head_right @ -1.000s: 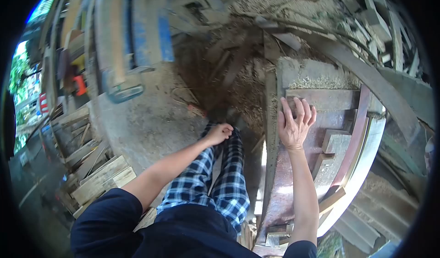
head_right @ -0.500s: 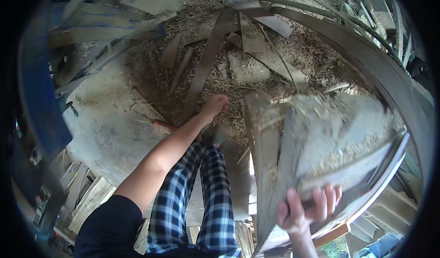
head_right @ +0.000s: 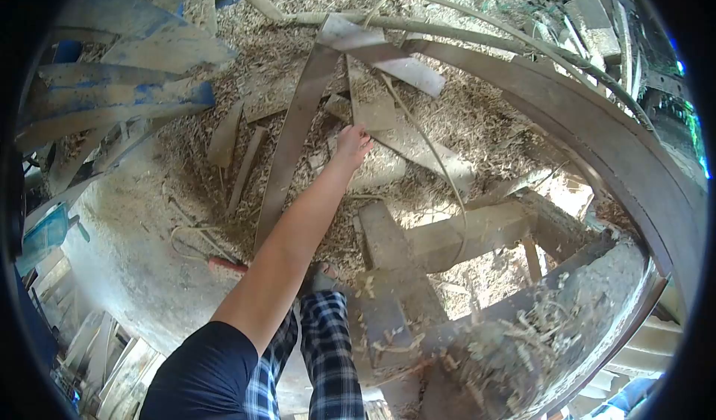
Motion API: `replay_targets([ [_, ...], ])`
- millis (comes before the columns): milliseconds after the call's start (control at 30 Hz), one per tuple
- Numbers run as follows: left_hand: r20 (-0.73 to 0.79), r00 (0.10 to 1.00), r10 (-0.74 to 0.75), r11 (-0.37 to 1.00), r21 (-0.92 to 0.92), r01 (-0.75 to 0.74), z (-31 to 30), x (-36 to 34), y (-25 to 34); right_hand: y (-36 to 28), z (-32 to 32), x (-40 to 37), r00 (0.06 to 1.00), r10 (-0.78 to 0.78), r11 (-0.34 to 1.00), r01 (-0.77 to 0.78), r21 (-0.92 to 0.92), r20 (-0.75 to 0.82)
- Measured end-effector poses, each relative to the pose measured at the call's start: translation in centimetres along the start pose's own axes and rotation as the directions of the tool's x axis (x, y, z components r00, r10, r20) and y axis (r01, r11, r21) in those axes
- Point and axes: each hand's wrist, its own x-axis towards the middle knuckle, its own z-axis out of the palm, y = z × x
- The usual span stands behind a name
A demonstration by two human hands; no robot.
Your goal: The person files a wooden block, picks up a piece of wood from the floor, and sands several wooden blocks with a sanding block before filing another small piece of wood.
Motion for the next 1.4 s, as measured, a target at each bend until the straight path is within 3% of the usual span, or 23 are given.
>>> replay_targets([
  [33, 0.012, 1.000, 0.008, 1.000, 0.001, -0.008, 0.1, 1.1, -0.4, 0.2, 0.2, -0.1, 1.000, 0.000, 1.000, 0.000, -0.009, 0.010],
  [133, -0.218, 0.975, -0.046, 0.998, -0.061, 0.033, 0.7, 1.8, 0.0, 0.5, 0.2, -0.1, 0.999, 0.004, 1.000, -0.003, -0.029, 0.047],
  [167, -0.213, 0.976, -0.042, 0.998, -0.061, 0.030, 0.9, 1.7, 0.6, 0.6, 0.1, -0.1, 0.998, 0.007, 0.999, -0.005, -0.033, 0.061],
  [267, -0.165, 0.971, 0.174, 0.975, 0.166, -0.146, 1.4, 0.4, 3.1, 0.1, -0.9, 0.2, 0.993, 0.027, 0.999, -0.023, -0.040, 0.119],
  [367, -0.083, 0.985, 0.153, 0.973, 0.188, -0.135, 0.6, -0.7, 5.9, -0.9, -2.6, 0.7, 0.983, 0.053, 0.998, -0.047, -0.038, 0.173],
  [400, -0.067, 0.972, 0.225, 0.938, 0.284, -0.197, 0.1, -1.7, 6.9, -1.2, -3.2, 1.0, 0.981, 0.060, 0.998, -0.054, -0.037, 0.183],
  [567, -0.092, 0.970, 0.224, 0.861, 0.486, -0.153, -3.3, -10.5, 7.3, -4.3, -7.1, 3.1, 0.966, 0.107, 0.994, -0.108, -0.007, 0.237],
  [600, -0.066, 0.971, 0.230, 0.858, 0.485, -0.171, -4.4, -12.4, 6.4, -5.2, -8.7, 4.3, 0.885, 0.207, 0.977, -0.209, -0.040, 0.417],
  [667, -0.148, 0.982, 0.121, 0.885, 0.464, -0.039, -6.2, -17.1, 5.1, -5.1, -8.7, 4.9, 0.892, 0.193, 0.978, -0.207, -0.008, 0.408],
  [767, -0.091, 0.966, 0.241, 0.780, 0.611, -0.136, -8.7, -25.0, 3.6, -5.1, -8.5, 5.5, 0.902, 0.199, 0.974, -0.224, 0.021, 0.382],
  [900, -0.087, 0.960, 0.267, 0.823, 0.538, -0.180, -11.0, -33.8, 3.8, -5.5, -8.3, 5.7, 0.911, 0.257, 0.959, -0.282, 0.032, 0.323],
  [967, -0.129, 0.914, 0.384, 0.615, 0.775, -0.148, -12.8, -35.4, 4.8, -5.6, -8.3, 6.0, 0.919, 0.264, 0.958, -0.284, 0.027, 0.294],
  [1033, -0.173, 0.905, 0.390, 0.615, 0.780, -0.116, -12.7, -39.2, 6.0, -5.7, -8.4, 6.1, 0.925, 0.266, 0.960, -0.281, 0.017, 0.270],
  [1133, 0.200, 0.825, 0.528, 0.041, 0.965, -0.260, -10.9, -46.6, 8.2, -6.0, -8.8, 6.4, 0.913, 0.298, 0.948, -0.317, 0.027, 0.277],
  [1233, 0.170, 0.880, 0.445, 0.115, 0.963, -0.244, -10.6, -50.3, 7.8, -6.2, -8.9, 6.4, 0.926, 0.292, 0.951, -0.308, 0.031, 0.240],
  [1267, 0.255, 0.812, 0.525, -0.039, 0.960, -0.276, -9.7, -52.0, 7.1, -6.4, -9.0, 6.3, 0.928, 0.297, 0.950, -0.311, 0.030, 0.225],
  [1400, 0.357, 0.816, 0.455, -0.025, 0.921, -0.389, -7.0, -57.5, 5.8, -6.8, -9.4, 6.6, 0.936, 0.299, 0.952, -0.306, 0.009, 0.184],
])
